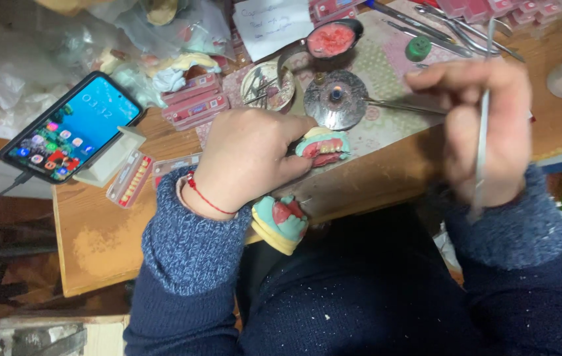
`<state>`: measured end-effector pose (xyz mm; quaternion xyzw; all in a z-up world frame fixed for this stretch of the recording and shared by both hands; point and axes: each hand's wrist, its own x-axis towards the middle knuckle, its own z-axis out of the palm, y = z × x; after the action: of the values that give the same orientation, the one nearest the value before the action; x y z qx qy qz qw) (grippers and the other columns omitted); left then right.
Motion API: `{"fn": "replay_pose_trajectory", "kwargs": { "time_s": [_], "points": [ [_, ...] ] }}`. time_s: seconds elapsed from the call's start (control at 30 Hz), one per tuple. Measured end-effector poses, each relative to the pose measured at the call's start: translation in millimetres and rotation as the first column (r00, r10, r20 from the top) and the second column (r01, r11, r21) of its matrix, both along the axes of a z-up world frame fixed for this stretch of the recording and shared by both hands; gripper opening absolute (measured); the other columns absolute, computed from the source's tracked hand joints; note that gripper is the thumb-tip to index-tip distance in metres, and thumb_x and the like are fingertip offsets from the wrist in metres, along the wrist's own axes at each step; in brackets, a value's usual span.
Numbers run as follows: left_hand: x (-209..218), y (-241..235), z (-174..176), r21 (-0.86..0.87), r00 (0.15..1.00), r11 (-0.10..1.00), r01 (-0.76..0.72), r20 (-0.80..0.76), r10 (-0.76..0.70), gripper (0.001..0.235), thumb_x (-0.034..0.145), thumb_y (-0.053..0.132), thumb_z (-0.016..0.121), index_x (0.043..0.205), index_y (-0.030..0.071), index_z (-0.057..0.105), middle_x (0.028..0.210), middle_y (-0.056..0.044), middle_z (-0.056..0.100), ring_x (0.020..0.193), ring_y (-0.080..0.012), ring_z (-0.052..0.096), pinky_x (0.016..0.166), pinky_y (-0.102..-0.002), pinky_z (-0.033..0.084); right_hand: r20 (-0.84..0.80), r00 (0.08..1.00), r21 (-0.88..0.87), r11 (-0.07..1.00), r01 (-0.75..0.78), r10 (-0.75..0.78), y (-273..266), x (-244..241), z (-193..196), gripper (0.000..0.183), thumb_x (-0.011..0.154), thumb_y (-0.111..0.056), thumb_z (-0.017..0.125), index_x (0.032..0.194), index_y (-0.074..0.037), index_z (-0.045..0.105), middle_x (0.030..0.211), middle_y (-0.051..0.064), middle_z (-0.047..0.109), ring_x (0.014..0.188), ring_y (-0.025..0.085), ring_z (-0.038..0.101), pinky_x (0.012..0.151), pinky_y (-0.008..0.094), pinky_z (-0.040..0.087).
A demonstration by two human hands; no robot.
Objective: Shaping and applying dental wax to casts and using specialized tools to prepare dental prosthetics.
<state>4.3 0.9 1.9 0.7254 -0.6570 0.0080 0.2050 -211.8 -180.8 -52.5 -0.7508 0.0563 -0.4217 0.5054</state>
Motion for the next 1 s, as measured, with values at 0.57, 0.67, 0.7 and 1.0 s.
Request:
{"fn": "replay_pose_trajectory", "kwargs": {
  "time_s": [0.57, 0.67, 0.7, 1.0],
  "points": [
    [-7.1, -2.1, 9.2, 0.043, 1.000, 0.999, -0.026, -0.011, 0.027, 0.024, 0.075, 0.030, 0.078, 0.097, 0.021, 0.080, 0.069, -0.010, 0.070, 0.066, -0.0331, 0.068, 0.057, -0.046, 0.052, -0.174, 0.971, 0.137, 0.981, -0.139, 0.162, -65.6, 58.6, 44.1, 0.011, 0.108, -0.001, 0.060, 0.117, 0.003, 0.066, 0.106, 0.008, 0.069, 0.097, 0.013, 0.068, 0.088, 0.028, 0.059],
    [-5.8, -1.5, 7.4, 0.043, 0.999, 0.998, -0.042, -0.016, 0.042, 0.027, 0.073, 0.030, 0.078, 0.099, 0.021, 0.080, 0.069, -0.011, 0.070, 0.064, -0.0330, 0.068, 0.057, -0.046, 0.052, -0.167, 0.961, 0.054, 0.976, -0.213, 0.219, -80.6, 83.8, 28.3, 0.010, 0.110, -0.001, 0.057, 0.117, 0.003, 0.062, 0.109, 0.007, 0.068, 0.099, 0.012, 0.068, 0.089, 0.026, 0.058],
    [-4.9, -1.2, 6.4, 0.052, 0.999, 0.998, -0.044, -0.027, 0.046, 0.029, 0.073, 0.031, 0.078, 0.099, 0.021, 0.080, 0.068, -0.011, 0.070, 0.063, -0.0328, 0.069, 0.057, -0.045, 0.053, -0.106, 0.949, 0.171, 0.946, -0.277, 0.297, -87.0, 91.4, 17.7, 0.008, 0.115, -0.002, 0.055, 0.122, 0.001, 0.059, 0.114, 0.005, 0.068, 0.104, 0.011, 0.070, 0.093, 0.025, 0.060],
    [-3.6, -0.9, 6.1, 0.025, 1.000, 1.000, -0.016, -0.024, 0.016, 0.028, 0.073, 0.029, 0.077, 0.100, 0.019, 0.080, 0.070, -0.012, 0.071, 0.063, -0.0342, 0.068, 0.057, -0.046, 0.053, -0.301, 0.952, -0.252, 0.958, -0.137, 0.057, -72.6, 89.3, 34.0, 0.015, 0.115, 0.002, 0.046, 0.114, 0.004, 0.061, 0.104, 0.009, 0.072, 0.091, 0.012, 0.069, 0.083, 0.026, 0.057]
  ]
}}
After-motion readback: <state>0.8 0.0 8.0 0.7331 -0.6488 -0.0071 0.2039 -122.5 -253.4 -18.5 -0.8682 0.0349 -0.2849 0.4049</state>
